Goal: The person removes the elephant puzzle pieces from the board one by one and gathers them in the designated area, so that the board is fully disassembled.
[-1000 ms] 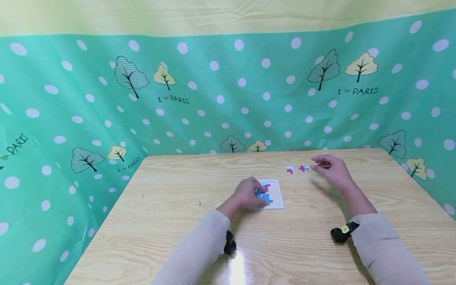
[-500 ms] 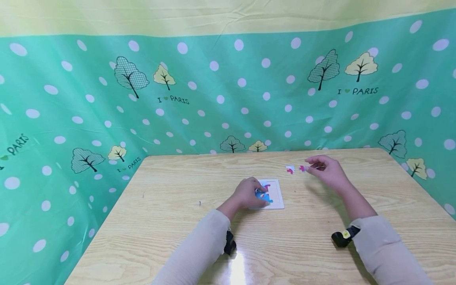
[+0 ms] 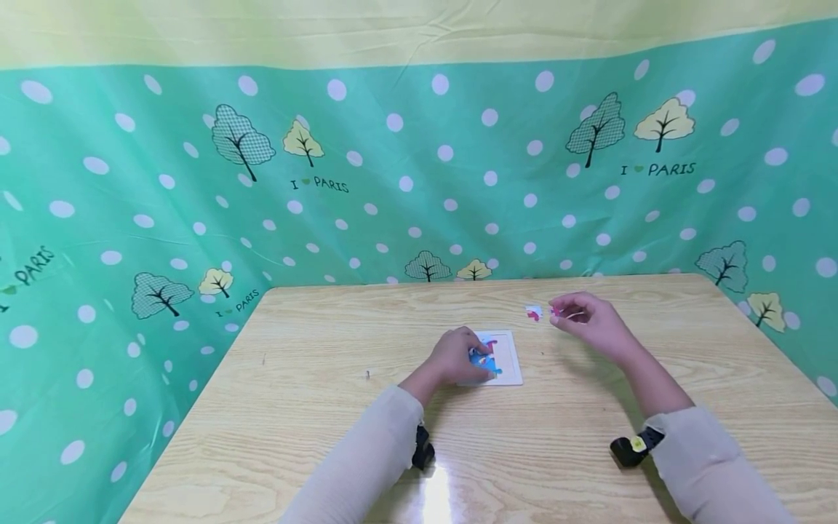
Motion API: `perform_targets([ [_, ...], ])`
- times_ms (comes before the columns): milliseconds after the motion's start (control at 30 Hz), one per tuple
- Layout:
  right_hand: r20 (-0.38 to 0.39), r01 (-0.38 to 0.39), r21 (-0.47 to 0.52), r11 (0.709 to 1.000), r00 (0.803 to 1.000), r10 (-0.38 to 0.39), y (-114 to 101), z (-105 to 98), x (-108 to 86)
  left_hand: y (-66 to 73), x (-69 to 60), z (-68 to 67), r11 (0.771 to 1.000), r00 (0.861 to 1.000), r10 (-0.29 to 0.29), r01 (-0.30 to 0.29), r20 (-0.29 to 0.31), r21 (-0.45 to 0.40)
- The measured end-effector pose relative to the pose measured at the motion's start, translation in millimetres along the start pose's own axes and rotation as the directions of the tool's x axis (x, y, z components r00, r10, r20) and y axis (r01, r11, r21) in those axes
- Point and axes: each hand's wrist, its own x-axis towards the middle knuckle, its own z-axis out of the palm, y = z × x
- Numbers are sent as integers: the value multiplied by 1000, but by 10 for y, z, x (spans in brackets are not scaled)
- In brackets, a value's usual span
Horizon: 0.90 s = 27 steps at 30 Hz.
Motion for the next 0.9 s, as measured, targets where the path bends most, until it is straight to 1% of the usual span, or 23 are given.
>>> perform_targets([
  [100, 27, 19, 8, 1000, 999, -19, -47, 20, -16, -1, 3, 3, 1000, 1000, -1, 1, -1, -6],
  [267, 48, 43, 28, 999, 998, -44, -124, 60, -38, 0, -1, 8, 1000, 1000, -4, 4, -3, -5],
  [633, 86, 95, 98, 991, 991, -104, -174, 166, -74, -4, -4, 17, 1000, 1000, 2, -2, -5, -9],
  [833, 103, 98, 149, 984, 988, -114, -201, 240, -101, -10, -1, 13, 1000, 1000, 6, -6, -2, -6],
  [900, 113, 89, 154, 984, 988, -107, -202, 265, -109, -7, -7, 6, 1000, 1000, 5, -5, 3, -8],
])
